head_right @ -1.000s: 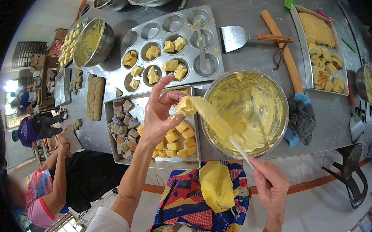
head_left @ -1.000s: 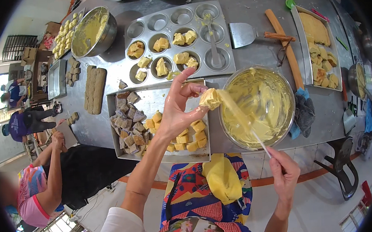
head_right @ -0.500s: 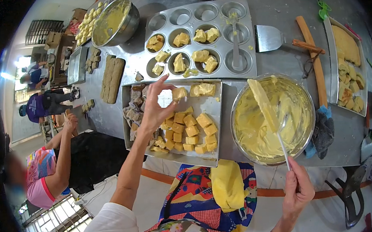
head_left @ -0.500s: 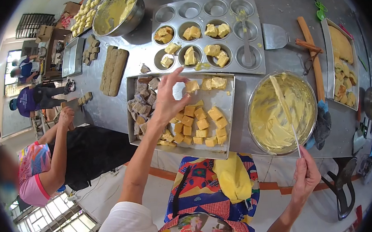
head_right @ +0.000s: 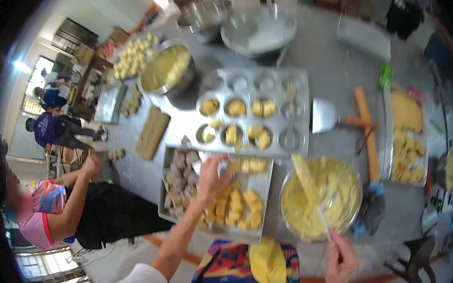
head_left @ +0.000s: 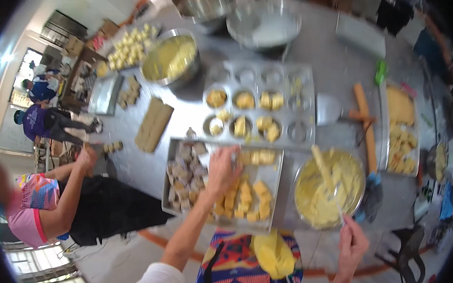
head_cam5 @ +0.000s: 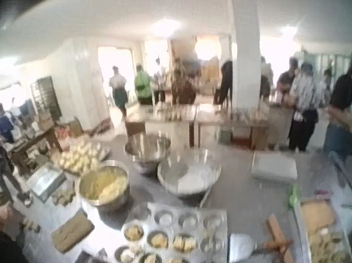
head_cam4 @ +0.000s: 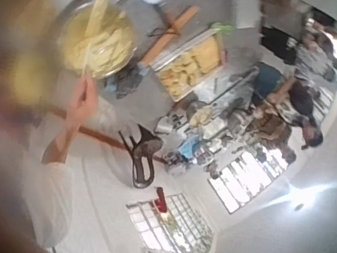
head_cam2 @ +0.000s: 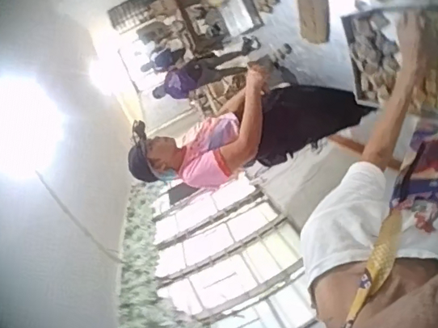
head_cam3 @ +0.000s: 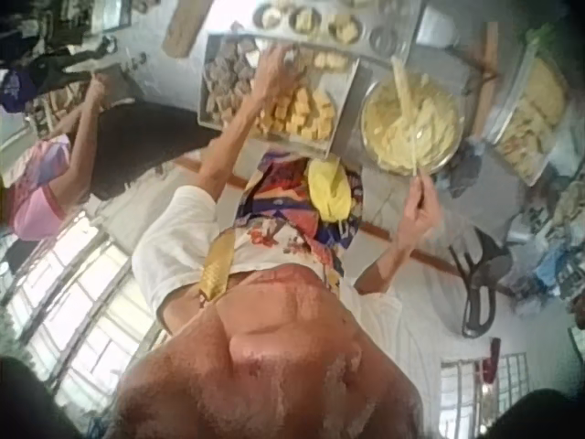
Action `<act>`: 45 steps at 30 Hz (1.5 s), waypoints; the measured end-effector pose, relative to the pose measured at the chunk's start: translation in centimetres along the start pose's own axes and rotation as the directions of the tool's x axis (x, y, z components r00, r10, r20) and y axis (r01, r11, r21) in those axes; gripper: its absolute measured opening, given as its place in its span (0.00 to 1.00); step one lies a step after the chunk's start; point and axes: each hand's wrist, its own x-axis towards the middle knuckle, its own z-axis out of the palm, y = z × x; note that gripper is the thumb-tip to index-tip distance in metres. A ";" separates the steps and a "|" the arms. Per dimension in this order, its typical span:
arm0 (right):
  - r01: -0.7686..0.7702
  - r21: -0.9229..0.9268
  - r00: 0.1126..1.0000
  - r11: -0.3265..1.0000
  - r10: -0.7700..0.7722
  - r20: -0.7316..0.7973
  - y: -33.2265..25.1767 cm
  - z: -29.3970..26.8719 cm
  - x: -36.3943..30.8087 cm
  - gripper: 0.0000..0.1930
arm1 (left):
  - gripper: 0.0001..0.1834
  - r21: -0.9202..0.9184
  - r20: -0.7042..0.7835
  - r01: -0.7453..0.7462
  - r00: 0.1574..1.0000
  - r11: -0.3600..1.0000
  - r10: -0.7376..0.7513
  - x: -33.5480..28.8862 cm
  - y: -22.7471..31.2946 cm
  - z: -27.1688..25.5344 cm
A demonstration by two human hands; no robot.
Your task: The person picks up pieces of dough from a tray and places them into a muffin tin, then uses a spatula to scoop a yellow mixture from a bowl and add it onto each piece of dough.
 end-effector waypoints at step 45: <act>-0.186 0.426 0.937 0.885 0.291 -0.195 -2.5 -3.0 -3.1 0.14 | 0.32 -0.050 0.035 -0.107 0.993 0.993 0.109 16.5 -3.5 -1.1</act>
